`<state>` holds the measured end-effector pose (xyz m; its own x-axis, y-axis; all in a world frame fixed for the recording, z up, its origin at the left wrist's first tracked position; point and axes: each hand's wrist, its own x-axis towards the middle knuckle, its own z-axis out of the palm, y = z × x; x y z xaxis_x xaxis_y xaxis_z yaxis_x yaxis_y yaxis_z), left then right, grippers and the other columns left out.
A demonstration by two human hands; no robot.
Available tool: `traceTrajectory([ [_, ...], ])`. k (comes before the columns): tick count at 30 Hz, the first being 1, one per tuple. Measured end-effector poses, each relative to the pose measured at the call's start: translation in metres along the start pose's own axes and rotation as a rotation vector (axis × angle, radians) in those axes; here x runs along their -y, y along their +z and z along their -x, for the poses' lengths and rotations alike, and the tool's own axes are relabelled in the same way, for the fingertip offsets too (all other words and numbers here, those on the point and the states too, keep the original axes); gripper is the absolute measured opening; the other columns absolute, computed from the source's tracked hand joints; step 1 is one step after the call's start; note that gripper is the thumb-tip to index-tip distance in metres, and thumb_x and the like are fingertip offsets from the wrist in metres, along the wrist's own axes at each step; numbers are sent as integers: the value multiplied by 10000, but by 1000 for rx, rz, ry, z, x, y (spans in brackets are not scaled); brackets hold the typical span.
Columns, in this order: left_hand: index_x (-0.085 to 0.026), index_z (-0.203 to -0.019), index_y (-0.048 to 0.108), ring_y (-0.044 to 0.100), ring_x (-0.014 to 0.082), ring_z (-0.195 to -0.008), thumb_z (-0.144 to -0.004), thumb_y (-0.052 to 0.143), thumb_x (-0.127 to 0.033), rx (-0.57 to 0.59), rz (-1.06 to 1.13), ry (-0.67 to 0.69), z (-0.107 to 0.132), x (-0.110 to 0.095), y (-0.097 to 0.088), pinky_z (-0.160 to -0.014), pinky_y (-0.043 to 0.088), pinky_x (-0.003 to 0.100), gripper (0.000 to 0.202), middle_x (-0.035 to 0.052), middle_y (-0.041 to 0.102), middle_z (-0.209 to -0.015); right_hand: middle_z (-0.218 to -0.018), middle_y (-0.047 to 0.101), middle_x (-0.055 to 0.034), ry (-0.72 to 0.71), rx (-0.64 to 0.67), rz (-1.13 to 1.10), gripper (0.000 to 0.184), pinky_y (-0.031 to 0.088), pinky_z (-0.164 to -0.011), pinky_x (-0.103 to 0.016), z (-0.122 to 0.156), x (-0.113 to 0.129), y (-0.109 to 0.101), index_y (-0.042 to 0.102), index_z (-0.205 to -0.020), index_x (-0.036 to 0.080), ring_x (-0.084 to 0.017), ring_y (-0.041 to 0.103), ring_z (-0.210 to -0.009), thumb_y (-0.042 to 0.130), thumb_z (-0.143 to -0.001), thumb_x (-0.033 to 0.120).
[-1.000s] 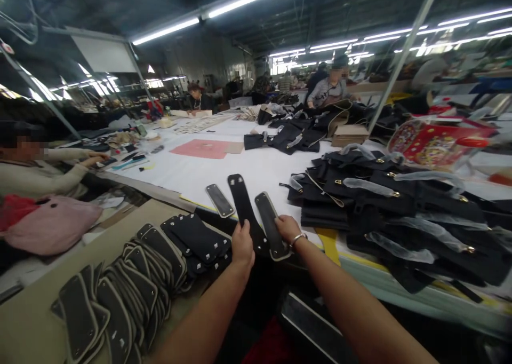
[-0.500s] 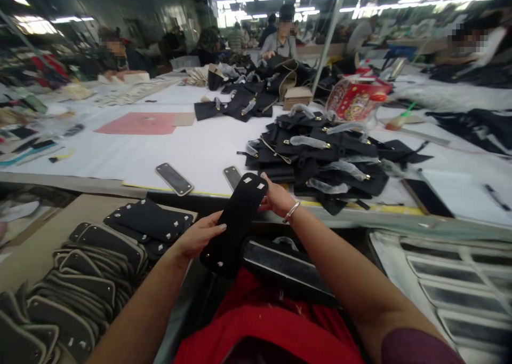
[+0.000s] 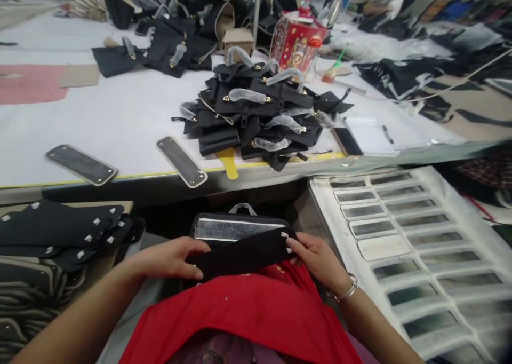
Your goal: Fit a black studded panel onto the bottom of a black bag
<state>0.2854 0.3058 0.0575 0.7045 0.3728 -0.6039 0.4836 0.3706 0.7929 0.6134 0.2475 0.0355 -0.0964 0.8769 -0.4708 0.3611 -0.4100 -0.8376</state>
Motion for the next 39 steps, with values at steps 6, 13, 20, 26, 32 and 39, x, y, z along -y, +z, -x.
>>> traceTrajectory([
  [6, -155, -948, 654, 633, 213, -817, -694, 665, -370, -480, 93, 28, -11, 17, -8, -743, 498, 301, 333, 57, 684, -885, -532, 469, 37, -90, -165, 329, 348, 314, -501, -223, -2, -12, -10, 495, -611, 181, -89, 436, -511, 503, -828, 454],
  [13, -151, -960, 633, 640, 216, -784, -683, 646, -495, -800, -67, -72, -26, 21, -17, -718, 507, 300, 443, 52, 692, -848, -549, 507, 39, -95, -126, 272, 307, 338, -555, -217, -12, -11, -8, 504, -683, 184, -92, 476, -533, 409, -886, 395],
  [20, -157, -859, 635, 611, 156, -688, -665, 650, -515, -881, -59, -143, -28, 8, -12, -619, 476, 207, 408, -1, 672, -730, -650, 559, 21, -140, -200, 324, 300, 336, -596, -223, -14, -13, -10, 546, -697, 185, -97, 495, -609, 444, -878, 401],
  [26, -170, -830, 628, 597, 146, -693, -632, 683, -471, -917, 11, -217, -29, -6, -7, -651, 465, 207, 365, -26, 673, -715, -635, 564, 26, -121, -190, 318, 290, 327, -574, -217, -17, -11, -14, 546, -666, 178, -86, 486, -581, 476, -861, 381],
  [32, -168, -818, 626, 567, 131, -646, -608, 684, -479, -935, 33, -228, -33, -12, -2, -640, 451, 201, 379, -32, 659, -690, -644, 578, 21, -92, -191, 324, 292, 321, -572, -218, -19, -11, -15, 547, -666, 177, -87, 501, -593, 481, -863, 382],
  [39, -157, -814, 627, 555, 129, -632, -585, 690, -487, -944, 35, -245, -34, -10, 0, -629, 440, 201, 407, -20, 652, -682, -647, 578, 10, -72, -181, 360, 284, 313, -573, -221, -19, -8, -17, 549, -665, 166, -91, 508, -604, 477, -866, 353],
])
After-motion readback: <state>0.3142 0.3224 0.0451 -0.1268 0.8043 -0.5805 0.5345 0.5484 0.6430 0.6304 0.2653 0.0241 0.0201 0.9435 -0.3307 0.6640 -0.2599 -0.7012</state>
